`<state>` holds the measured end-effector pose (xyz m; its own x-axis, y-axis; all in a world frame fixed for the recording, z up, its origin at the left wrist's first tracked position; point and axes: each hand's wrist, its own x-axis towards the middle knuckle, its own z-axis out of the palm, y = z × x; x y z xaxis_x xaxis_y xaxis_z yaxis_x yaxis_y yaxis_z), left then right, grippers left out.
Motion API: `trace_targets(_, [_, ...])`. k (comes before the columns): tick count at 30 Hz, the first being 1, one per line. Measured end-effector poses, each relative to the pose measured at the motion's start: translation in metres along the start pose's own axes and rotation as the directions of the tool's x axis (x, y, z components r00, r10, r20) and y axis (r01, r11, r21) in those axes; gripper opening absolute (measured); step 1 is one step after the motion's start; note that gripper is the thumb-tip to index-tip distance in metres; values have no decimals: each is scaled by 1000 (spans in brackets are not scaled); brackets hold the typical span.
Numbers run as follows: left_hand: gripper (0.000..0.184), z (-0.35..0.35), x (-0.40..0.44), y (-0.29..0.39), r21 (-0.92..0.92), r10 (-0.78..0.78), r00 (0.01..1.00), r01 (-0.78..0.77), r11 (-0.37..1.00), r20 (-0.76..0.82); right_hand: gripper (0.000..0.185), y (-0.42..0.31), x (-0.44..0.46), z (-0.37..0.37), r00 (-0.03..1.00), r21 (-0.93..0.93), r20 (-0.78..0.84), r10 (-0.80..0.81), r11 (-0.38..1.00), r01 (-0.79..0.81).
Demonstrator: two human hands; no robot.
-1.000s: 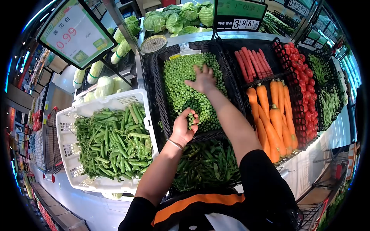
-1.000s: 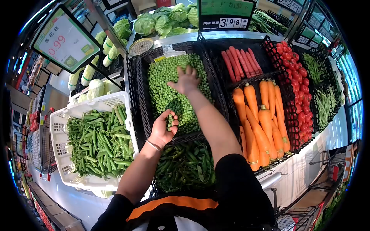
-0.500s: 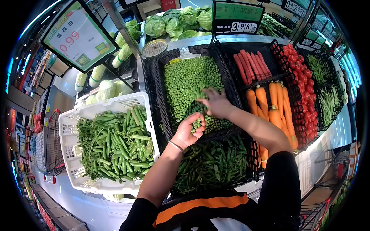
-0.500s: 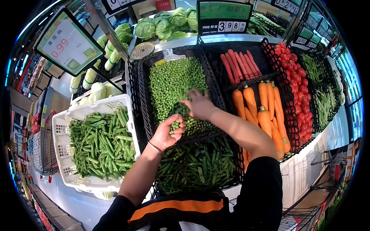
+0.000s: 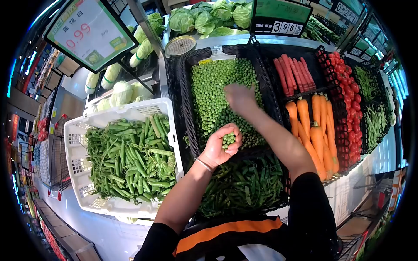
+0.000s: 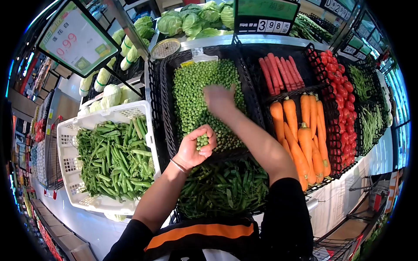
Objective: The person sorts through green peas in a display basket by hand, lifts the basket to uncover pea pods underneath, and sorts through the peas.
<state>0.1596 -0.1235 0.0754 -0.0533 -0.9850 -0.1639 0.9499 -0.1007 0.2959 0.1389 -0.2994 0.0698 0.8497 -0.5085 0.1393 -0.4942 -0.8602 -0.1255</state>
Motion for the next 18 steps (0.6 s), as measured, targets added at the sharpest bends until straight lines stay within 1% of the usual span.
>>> trace_targets(1, [16, 2, 1, 0, -13, 11, 1000, -11, 1000, -2, 24, 11, 17, -7, 993, 88, 21, 117, 989, -118])
trace_targets(3, [16, 2, 2, 0, -36, 24, 1000, -24, 999, 5, 20, 45, 42, 29, 965, 378, -174, 196, 918, -118])
trace_targets(4, [16, 2, 2, 0, -38, 22, 1000, -22, 999, 3, 20, 48, 43, 39, 965, 379, -171, 197, 918, -120])
trace_targets(6, [14, 5, 2, 0, -20, 48, 998, -48, 999, -33, 19, 48, 44, 46, 898, 499, -351, 266, 864, -61])
trace_targets(7, [14, 5, 2, 0, -22, 50, 998, -50, 998, -36, 19, 51, 44, 48, 900, 500, -348, 264, 864, -60])
trace_targets(8, [14, 4, 2, 1, -21, 46, 998, -47, 999, -39, 19, 51, 45, 46, 945, 523, -158, 286, 836, -166])
trace_targets(9, [14, 3, 2, 1, -22, 43, 998, -44, 999, -42, 19, 50, 44, 45, 954, 522, 40, 298, 808, -274])
trace_targets(10, [14, 2, 2, 0, -27, 48, 998, -49, 998, -45, 19, 47, 43, 44, 955, 520, 45, 292, 809, -272])
trace_targets(12, [15, 0, 3, 1, -17, 50, 998, -51, 999, -44, 23, 43, 39, 45, 959, 578, 58, 278, 774, -259])
trace_targets(13, [15, 0, 3, 0, -20, 52, 998, -53, 998, -47, 26, 38, 37, 51, 958, 522, -130, 255, 839, -153])
trace_targets(14, [15, 0, 2, -1, -10, 61, 996, -61, 998, -58, 26, 31, 32, 54, 959, 523, -127, 253, 839, -152])
trace_targets(15, [16, 1, 3, -1, 4, 70, 995, -70, 998, -65, 27, 25, 29, 55, 949, 396, -292, 122, 918, 4])
trace_targets(16, [16, 2, 3, 0, 9, 72, 995, -71, 997, -63, 27, 20, 29, 53, 901, 239, -433, -29, 960, 145])
trace_targets(17, [16, 3, 2, -1, 1, 70, 995, -70, 998, -74, 28, 19, 31, 51, 978, 331, -209, 8, 941, 63])
trace_targets(18, [16, 4, 2, -1, -7, 69, 994, -69, 998, -85, 28, 14, 34, 34, 977, 332, -213, 9, 941, 64])
